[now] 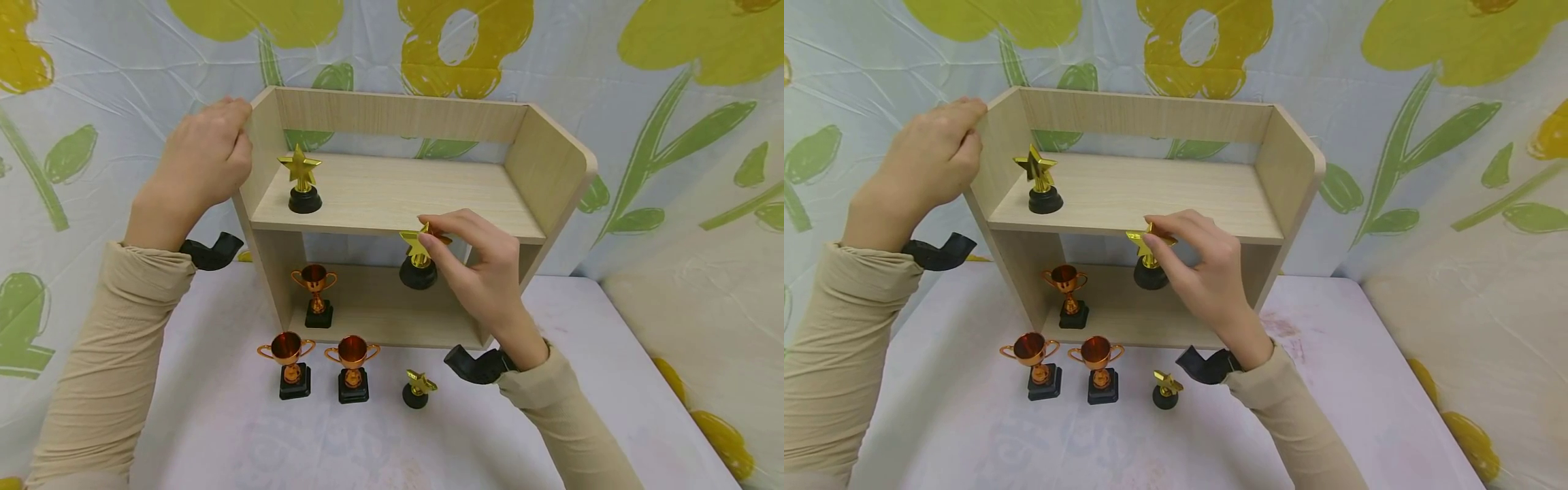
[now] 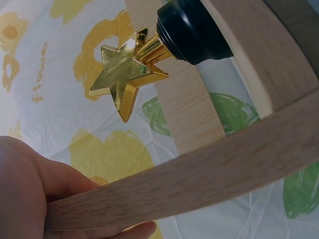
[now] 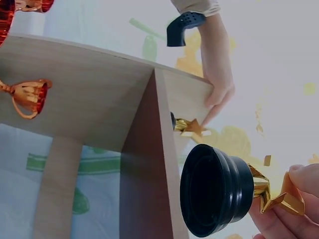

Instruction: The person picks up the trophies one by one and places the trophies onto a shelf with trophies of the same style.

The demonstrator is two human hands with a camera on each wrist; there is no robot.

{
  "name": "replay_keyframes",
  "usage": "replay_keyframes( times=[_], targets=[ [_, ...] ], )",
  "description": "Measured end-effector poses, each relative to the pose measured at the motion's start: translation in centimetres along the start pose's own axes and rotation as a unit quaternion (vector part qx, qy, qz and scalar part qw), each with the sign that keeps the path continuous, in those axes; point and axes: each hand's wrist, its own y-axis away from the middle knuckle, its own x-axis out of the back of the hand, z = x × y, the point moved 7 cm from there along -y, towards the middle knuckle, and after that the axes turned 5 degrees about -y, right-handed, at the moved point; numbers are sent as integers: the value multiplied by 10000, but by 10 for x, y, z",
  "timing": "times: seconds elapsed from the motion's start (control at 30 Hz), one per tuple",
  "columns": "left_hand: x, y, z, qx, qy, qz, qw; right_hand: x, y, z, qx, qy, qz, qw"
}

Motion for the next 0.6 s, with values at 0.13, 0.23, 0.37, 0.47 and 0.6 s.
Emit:
replay_keyframes(
  times=[0.13, 0.23, 0.37, 0.47, 0.6],
  targets=[
    [-1, 0, 0, 13, 10, -39, 10000, -1, -5, -1, 44, -51, 60, 10000],
    [0, 0, 1, 14, 24, -45, 10000, -1, -8, -2, 92, -68, 106, 9999],
    [0, 1, 1, 36, 35, -31, 10000, -2, -15, -1, 125, -11, 110, 9999],
    [0, 0, 0, 37, 9, -24, 10000, -4, -21, 0, 166, 55, 58, 9998],
    [0, 1, 1, 17, -3, 2, 10000, -6, -30, 0, 266, 91, 6, 9996]
  ],
)
